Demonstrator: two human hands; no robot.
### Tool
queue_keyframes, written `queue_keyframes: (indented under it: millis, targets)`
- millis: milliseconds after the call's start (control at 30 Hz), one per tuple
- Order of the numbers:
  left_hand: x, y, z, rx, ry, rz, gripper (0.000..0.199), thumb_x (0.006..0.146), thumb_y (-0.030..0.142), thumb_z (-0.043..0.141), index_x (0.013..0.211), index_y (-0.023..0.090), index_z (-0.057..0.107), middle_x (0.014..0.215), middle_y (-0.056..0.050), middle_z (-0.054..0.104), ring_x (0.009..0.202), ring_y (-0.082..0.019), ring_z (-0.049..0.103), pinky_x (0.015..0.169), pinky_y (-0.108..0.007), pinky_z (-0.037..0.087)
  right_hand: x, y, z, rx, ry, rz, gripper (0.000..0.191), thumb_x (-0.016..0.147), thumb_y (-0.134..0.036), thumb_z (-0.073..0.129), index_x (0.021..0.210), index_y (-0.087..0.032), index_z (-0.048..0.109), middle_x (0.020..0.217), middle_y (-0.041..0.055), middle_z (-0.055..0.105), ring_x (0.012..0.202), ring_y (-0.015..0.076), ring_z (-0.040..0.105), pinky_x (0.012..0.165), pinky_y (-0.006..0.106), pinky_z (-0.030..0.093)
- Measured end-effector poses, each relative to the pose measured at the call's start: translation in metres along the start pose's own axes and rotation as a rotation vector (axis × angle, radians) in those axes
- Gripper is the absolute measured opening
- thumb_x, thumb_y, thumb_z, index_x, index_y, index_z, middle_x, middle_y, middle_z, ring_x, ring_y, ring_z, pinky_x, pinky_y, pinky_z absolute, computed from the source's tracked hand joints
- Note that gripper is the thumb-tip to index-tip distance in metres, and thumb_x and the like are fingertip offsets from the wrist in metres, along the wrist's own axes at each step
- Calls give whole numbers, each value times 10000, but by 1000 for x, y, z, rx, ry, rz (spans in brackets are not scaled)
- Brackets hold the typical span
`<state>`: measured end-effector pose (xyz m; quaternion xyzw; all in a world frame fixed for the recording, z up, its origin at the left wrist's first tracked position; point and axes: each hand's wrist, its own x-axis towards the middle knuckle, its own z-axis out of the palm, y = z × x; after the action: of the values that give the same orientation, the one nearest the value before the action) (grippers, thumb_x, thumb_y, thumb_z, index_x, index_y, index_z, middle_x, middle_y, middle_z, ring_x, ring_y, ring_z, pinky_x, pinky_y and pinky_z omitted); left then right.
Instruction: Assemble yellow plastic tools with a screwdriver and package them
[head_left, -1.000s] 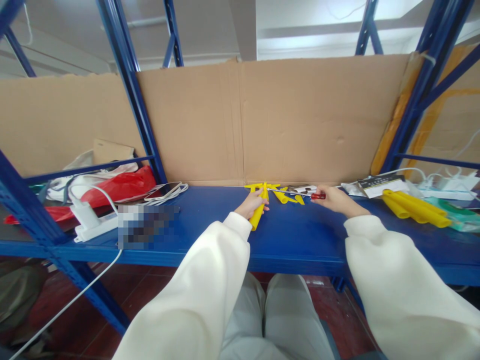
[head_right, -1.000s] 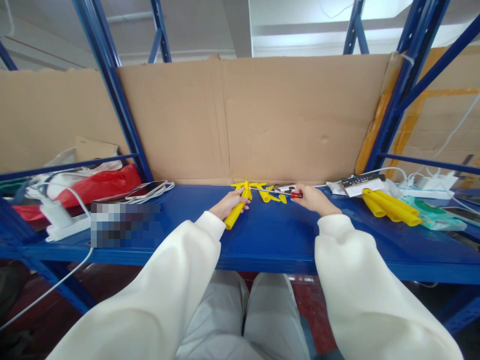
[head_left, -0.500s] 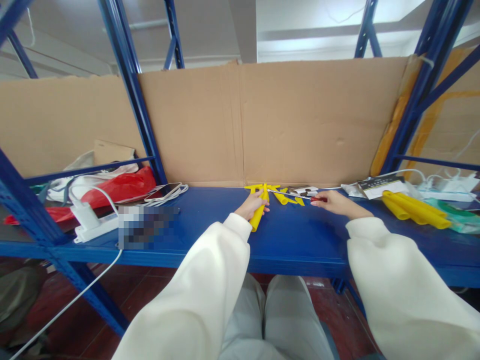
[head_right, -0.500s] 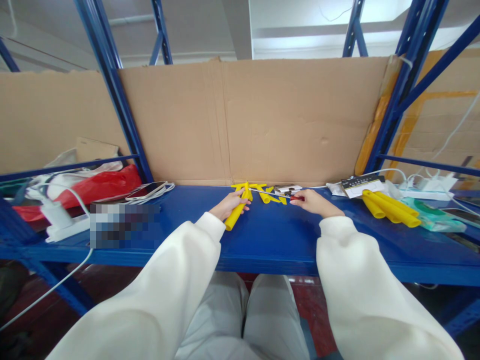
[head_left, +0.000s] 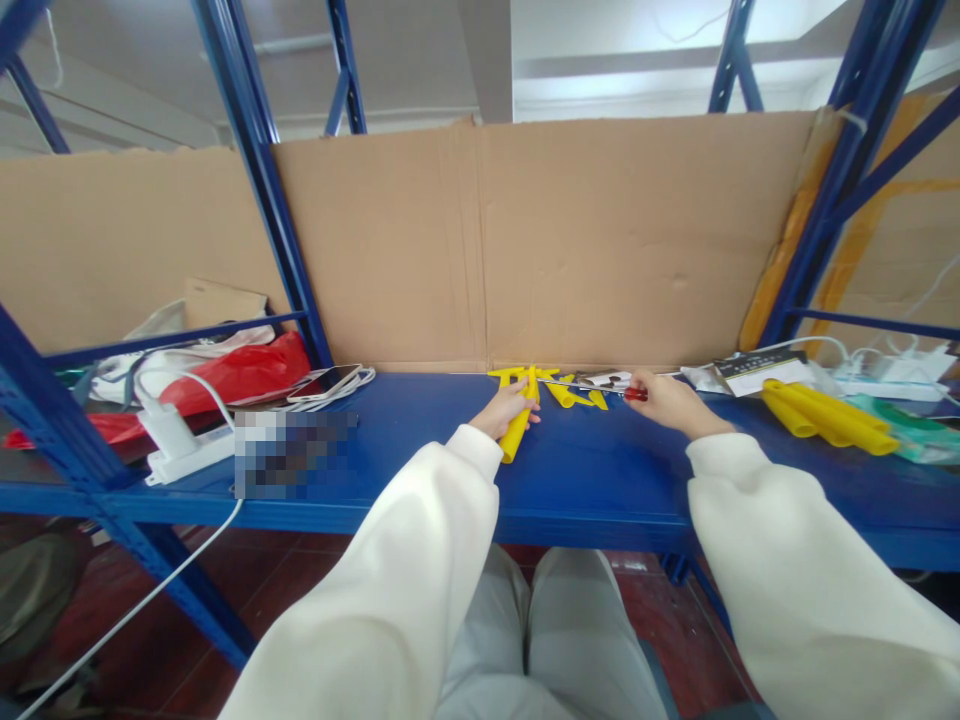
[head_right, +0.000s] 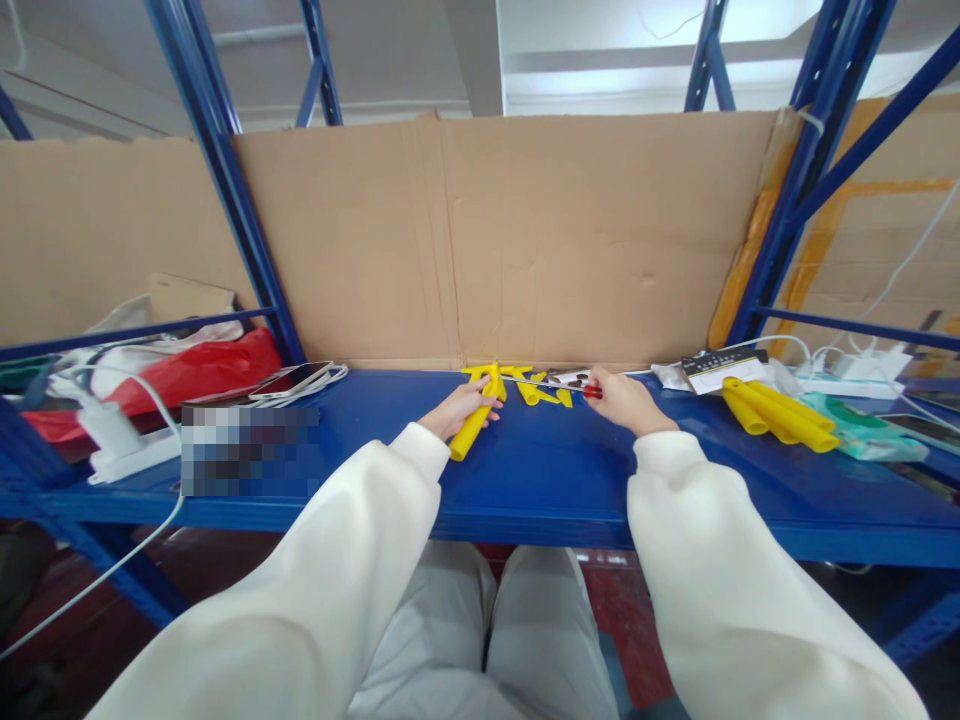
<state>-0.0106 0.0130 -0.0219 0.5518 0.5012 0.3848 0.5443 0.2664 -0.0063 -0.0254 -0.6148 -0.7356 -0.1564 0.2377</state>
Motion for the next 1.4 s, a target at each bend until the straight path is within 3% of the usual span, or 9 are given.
queue_keyframes:
  millis: [133,300,500,633,733,933,1200,1400]
  targets:
    - [-4,2,1,-15,-3,-1,682,932,21,470,1569,217,322,878,-36,645,510,-75,568,449,-169,407,2,3,2,42,-10,-11,133,747,-193,602,872,-233,583,791,57,722,711,220,661,626,282,437]
    - [-5,2,2,-22,-2,-9,720,936,17,461,1591,249,274,910,-42,666,508,-75,567,453,-168,402,4,4,0,18,35,-26,95,743,-151,574,801,-225,581,735,60,692,669,214,639,623,290,429]
    - [-4,1,2,-43,2,-11,737,938,11,457,1603,246,247,886,-38,655,513,-81,568,452,-170,405,0,-6,-7,-104,8,40,57,763,-255,630,793,-243,584,682,40,680,635,224,631,564,284,356]
    - [-3,0,1,-52,2,-11,714,936,15,463,1586,249,284,885,-35,656,520,-79,570,452,-165,404,-1,-5,-9,-110,64,4,39,797,-280,616,801,-243,605,725,49,711,670,228,654,567,284,360]
    - [-1,-1,1,-52,-5,-11,693,935,24,473,1575,230,303,890,-41,665,526,-85,577,460,-173,413,-1,1,-8,-59,50,-33,91,821,-320,614,782,-239,626,762,62,737,709,236,672,582,290,389]
    - [0,0,-1,-51,-20,-16,687,944,32,471,1575,240,297,842,-23,649,532,-81,585,472,-163,426,-2,10,-7,211,-95,-140,148,868,-362,578,835,-249,668,868,49,774,790,228,704,681,298,489]
    - [5,-1,-3,-47,-25,-19,711,942,62,495,1588,250,266,855,-30,655,547,-90,600,482,-168,449,-2,12,-1,88,45,-68,127,794,-364,670,813,-254,610,756,40,729,667,218,657,574,282,424]
    - [1,0,-1,-21,2,-11,678,949,42,470,1578,229,301,899,-44,658,534,-80,577,461,-167,422,-4,9,-7,113,-10,-95,231,872,-427,582,870,-250,731,865,66,781,775,240,696,649,305,466]
